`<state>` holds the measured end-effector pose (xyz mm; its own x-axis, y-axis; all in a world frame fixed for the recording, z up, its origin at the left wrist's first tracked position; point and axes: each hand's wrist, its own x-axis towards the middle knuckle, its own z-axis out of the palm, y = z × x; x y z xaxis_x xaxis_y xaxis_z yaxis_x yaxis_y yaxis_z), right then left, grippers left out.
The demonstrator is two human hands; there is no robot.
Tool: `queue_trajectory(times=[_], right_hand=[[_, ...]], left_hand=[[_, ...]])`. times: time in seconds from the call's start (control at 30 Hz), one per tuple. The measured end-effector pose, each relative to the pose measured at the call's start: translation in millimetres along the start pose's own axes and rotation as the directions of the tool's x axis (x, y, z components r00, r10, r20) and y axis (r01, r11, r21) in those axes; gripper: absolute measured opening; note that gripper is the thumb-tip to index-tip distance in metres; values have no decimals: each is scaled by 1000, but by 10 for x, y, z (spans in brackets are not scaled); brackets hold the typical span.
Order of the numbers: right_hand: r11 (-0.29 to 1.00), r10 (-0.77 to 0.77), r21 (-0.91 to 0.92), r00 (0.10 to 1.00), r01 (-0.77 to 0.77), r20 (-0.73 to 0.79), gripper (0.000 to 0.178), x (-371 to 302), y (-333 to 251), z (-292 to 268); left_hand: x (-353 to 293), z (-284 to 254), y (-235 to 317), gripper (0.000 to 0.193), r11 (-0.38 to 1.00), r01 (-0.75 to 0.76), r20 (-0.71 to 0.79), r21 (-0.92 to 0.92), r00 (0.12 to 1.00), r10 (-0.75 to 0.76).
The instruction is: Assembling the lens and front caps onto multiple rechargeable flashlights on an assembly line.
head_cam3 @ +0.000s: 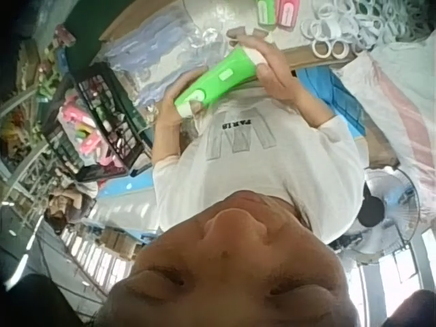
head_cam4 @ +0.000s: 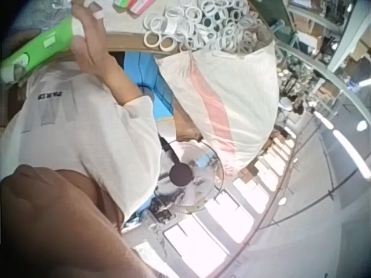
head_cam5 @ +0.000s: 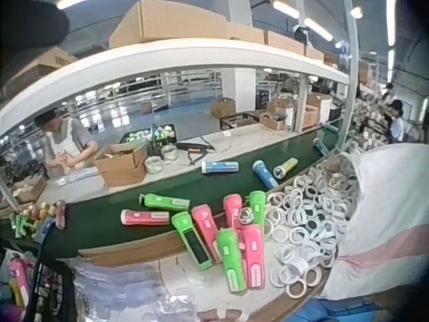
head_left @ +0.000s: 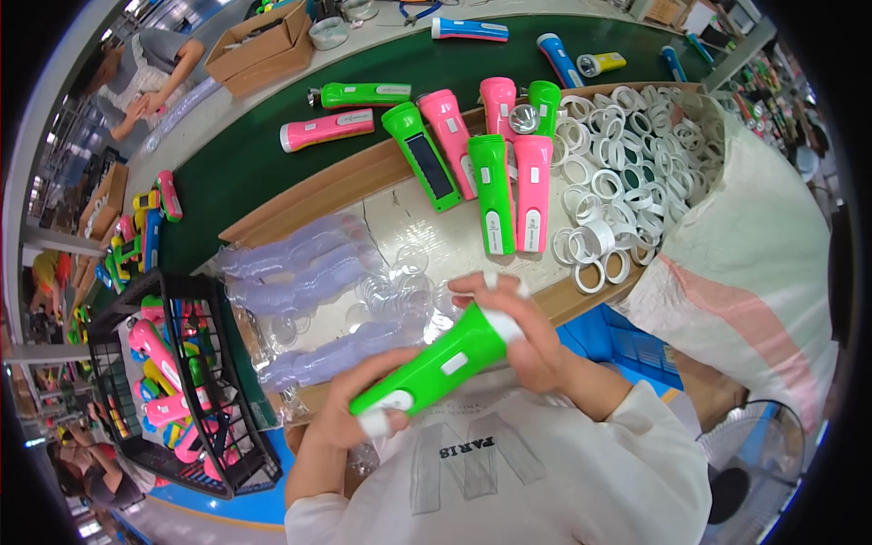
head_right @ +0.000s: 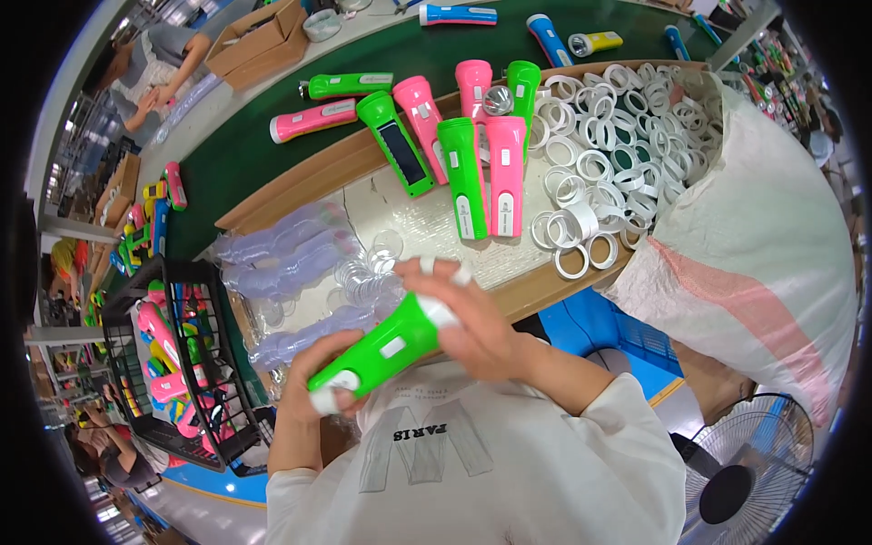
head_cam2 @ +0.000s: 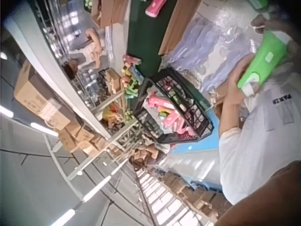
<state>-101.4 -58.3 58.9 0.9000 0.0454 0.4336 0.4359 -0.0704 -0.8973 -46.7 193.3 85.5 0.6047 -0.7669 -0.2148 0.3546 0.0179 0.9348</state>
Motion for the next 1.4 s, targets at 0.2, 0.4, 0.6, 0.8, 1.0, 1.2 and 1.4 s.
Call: queue_trajectory(times=[0.2, 0.4, 0.6, 0.8, 1.0, 1.2, 1.4], right_hand=[[929, 367, 61, 930, -365, -13, 44, 246, 70, -7], [771, 538, 421, 843, -477, -29, 49, 352, 43, -88], [952, 43, -306, 991, -1, 129, 49, 270, -301, -78], [919, 388, 82, 921, -386, -13, 42, 449, 10, -36], [433, 815, 535, 569, -726, 113, 43, 364, 386, -58], [897, 441, -2, 897, -442, -38, 45, 306, 352, -180], [769, 619, 230, 785, -596, -33, 47, 409, 455, -313]], left_hand=[[251, -51, -30, 66, 675, -290, 68, 678, 940, 335], [365, -116, -50, 59, -207, -442, 476, 873, 676, 563], [229, -21, 16, 51, 761, -323, 108, 563, 941, 320], [319, -47, 211, 54, 585, -259, 150, 769, 962, 229], [423, -74, -102, 52, -9, -308, 280, 951, 852, 443], [469, 75, -34, 49, 607, -201, -8, 769, 946, 323], [647, 28, -266, 51, 696, -207, -49, 687, 943, 328]])
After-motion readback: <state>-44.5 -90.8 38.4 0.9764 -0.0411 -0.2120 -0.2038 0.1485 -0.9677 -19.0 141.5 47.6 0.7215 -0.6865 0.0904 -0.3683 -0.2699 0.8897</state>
